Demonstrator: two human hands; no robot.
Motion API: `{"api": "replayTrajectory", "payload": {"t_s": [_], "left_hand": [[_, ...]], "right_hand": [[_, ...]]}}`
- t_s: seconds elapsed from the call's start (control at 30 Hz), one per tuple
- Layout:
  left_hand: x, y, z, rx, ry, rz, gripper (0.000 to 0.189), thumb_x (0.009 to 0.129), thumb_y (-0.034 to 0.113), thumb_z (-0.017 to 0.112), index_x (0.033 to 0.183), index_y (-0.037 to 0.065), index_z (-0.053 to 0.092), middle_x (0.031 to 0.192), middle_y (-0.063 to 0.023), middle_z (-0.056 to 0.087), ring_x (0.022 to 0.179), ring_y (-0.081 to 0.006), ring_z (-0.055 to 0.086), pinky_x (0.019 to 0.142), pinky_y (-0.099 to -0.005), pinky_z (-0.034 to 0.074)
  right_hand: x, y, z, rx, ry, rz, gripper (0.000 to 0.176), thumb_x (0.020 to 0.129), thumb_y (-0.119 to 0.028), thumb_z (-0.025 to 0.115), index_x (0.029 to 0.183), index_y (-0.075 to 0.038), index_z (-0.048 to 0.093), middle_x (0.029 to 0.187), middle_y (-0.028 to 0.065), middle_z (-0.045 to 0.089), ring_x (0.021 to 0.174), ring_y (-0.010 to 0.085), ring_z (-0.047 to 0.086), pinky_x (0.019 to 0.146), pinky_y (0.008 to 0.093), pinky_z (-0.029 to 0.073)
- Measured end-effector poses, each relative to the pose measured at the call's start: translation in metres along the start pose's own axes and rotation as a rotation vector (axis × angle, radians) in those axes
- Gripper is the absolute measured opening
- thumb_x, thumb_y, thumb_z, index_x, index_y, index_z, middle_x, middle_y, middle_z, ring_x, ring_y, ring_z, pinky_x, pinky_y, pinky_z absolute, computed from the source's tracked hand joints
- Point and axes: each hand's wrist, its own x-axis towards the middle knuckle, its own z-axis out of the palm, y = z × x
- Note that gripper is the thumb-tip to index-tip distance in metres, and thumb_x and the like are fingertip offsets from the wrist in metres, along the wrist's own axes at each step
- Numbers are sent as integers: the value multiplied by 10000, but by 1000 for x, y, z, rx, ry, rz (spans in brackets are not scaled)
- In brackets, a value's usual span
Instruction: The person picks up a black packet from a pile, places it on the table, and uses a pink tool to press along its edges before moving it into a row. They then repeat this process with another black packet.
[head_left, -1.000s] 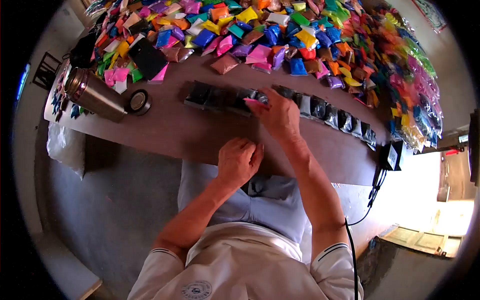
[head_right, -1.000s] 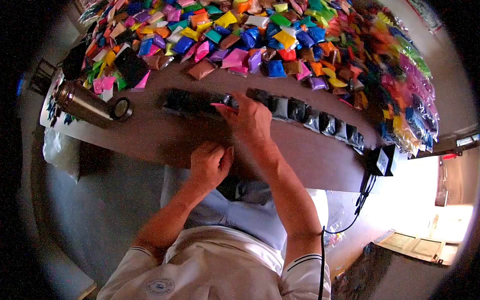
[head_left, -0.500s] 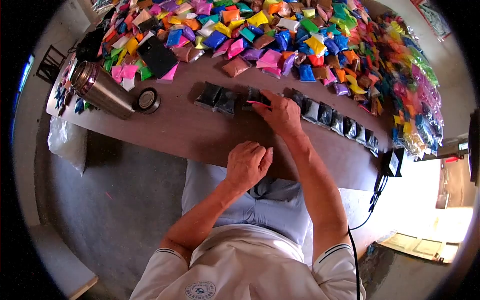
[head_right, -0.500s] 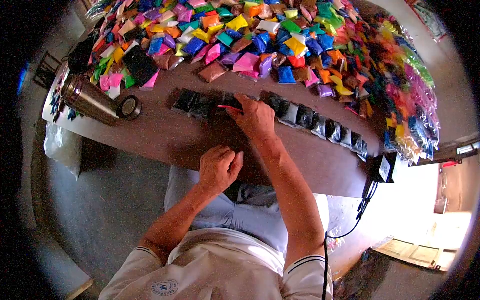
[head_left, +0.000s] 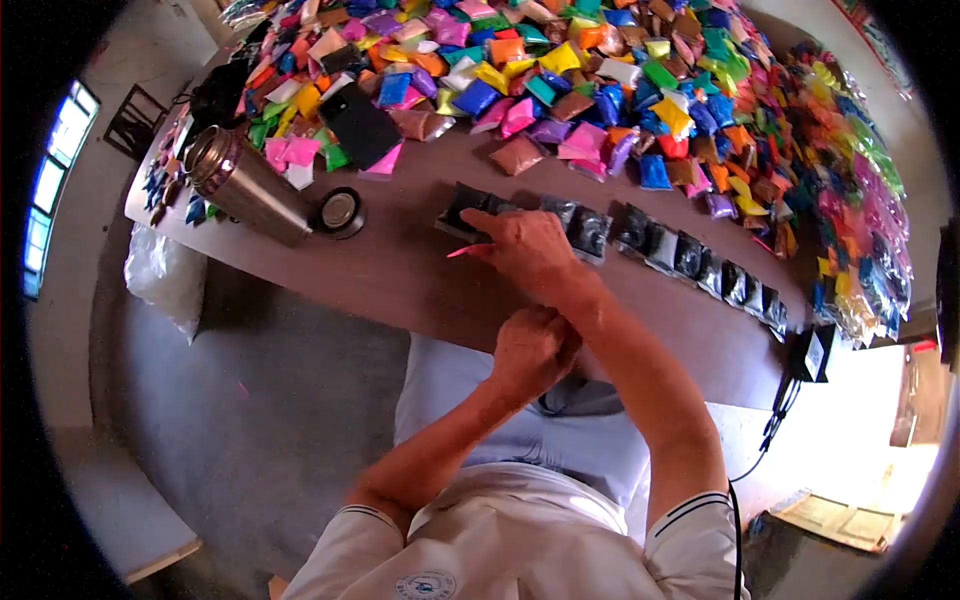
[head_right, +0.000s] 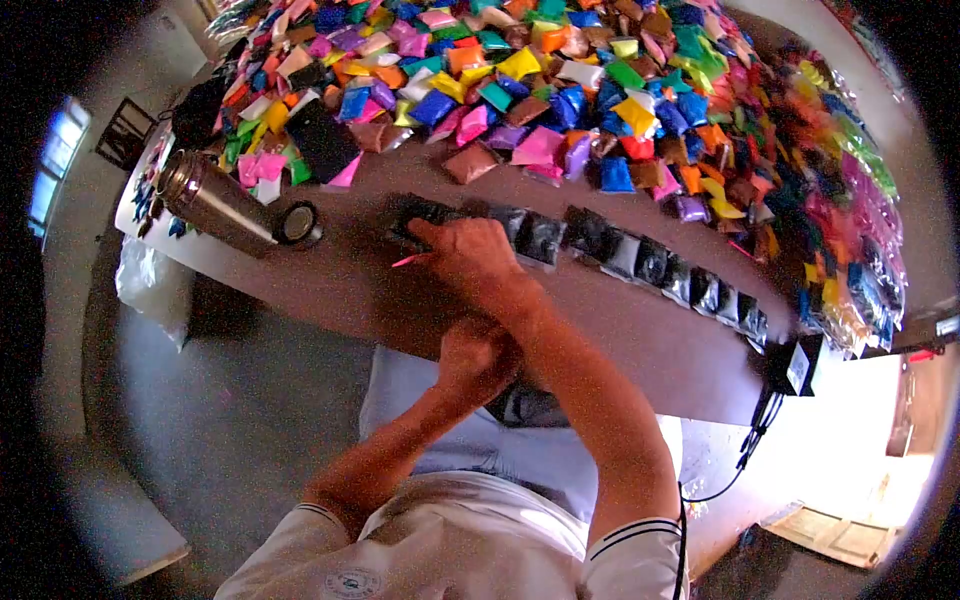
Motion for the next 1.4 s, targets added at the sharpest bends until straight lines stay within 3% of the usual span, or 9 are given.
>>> {"api": "replayTrajectory", "payload": {"t_s": [0.33,0.43,0.5,0.8,0.93,1.1,1.23,1.3,1.4], "left_hand": [[1,0,-3,17,-6,48,95,733,137,651,723,71,583,652,-111,544,618,-328,551,554,-446,450],[0,-2,-3,30,-42,41,115,741,140,653,686,74,575,645,-106,542,604,-321,547,543,-440,447],[-2,-1,0,8,35,46,164,754,154,650,647,76,554,628,-100,531,590,-316,541,531,-435,441],[0,3,0,34,54,61,259,755,146,644,574,79,471,577,-89,490,541,-305,516,503,-431,414],[4,7,0,75,93,81,302,773,151,632,546,76,448,556,-88,473,522,-306,505,488,-426,400],[6,7,-2,74,48,109,281,795,137,605,571,47,460,571,-111,472,535,-318,504,492,-433,392],[8,11,-13,55,-34,73,286,795,114,604,559,53,454,572,-106,476,553,-310,509,507,-408,411],[6,4,-29,44,-135,-91,301,842,162,581,584,35,490,553,-128,491,502,-307,502,481,-399,396],[7,-33,-72,58,-48,-363,402,921,270,512,626,-2,520,498,-142,480,404,-203,439,443,-380,340]], "right_hand": [[12,21,-12,-11,152,12,237,796,-257,655,1015,-166,668,780,174,636,728,366,611,641,426,491],[6,17,-28,162,201,150,210,815,-249,654,983,-124,668,737,174,623,666,326,616,607,389,480],[-5,26,-45,229,376,265,200,832,-276,603,961,-128,643,764,165,635,714,359,622,611,436,483],[-109,48,-63,6,312,543,155,815,-228,622,902,-99,629,732,164,629,681,351,626,585,414,489],[-130,33,-46,38,346,492,163,805,-208,656,878,-64,634,700,135,620,593,305,604,533,367,459],[-118,24,-34,-79,280,370,238,787,-209,648,998,-108,605,750,128,635,673,331,620,558,418,478],[-105,45,-24,-168,349,319,183,801,-199,603,950,-114,538,707,118,596,610,341,608,510,446,451],[-104,49,-25,-140,379,333,160,794,-179,590,922,-107,525,725,125,601,617,345,610,510,452,456],[-115,43,-19,-90,464,407,151,787,-237,628,839,-113,559,702,118,607,632,328,603,521,444,462]]}}
